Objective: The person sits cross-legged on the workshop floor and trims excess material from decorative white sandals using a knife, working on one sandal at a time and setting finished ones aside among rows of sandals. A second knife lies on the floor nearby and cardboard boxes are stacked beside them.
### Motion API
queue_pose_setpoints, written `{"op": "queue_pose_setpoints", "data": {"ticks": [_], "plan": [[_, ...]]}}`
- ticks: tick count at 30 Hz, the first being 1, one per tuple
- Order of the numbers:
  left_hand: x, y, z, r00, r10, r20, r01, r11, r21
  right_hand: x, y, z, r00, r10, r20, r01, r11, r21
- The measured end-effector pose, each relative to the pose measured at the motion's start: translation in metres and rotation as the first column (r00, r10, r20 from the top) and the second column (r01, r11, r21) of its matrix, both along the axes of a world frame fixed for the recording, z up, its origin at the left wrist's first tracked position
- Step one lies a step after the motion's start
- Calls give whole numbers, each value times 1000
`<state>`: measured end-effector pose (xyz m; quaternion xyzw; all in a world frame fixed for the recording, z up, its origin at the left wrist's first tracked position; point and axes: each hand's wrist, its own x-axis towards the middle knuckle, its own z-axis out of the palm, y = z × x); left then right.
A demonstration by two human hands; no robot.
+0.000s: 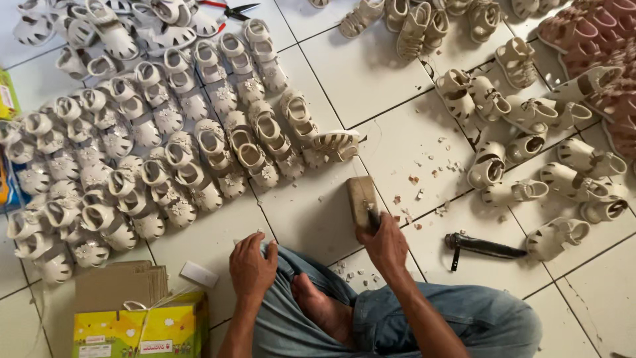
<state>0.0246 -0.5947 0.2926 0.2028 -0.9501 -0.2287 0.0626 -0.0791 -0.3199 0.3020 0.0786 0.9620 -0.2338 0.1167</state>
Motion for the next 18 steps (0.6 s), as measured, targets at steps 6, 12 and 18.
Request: {"op": "queue_pose_setpoints", "data": {"ticks": [6,12,18], "plan": [[-8,-4,-4,1000,-4,17,5,997,-73,-109,-21,3,808,250,-533,-335,940,-67],[-18,-6,-27,997,75,6,-74,996,-59,-215,-84,-1,823,539,-182,-554,831,-47],[-39,-22,-88,994,105,22,-105,994,-22,-269,-58,13,974,227,-27,-228,954,-196]]}}
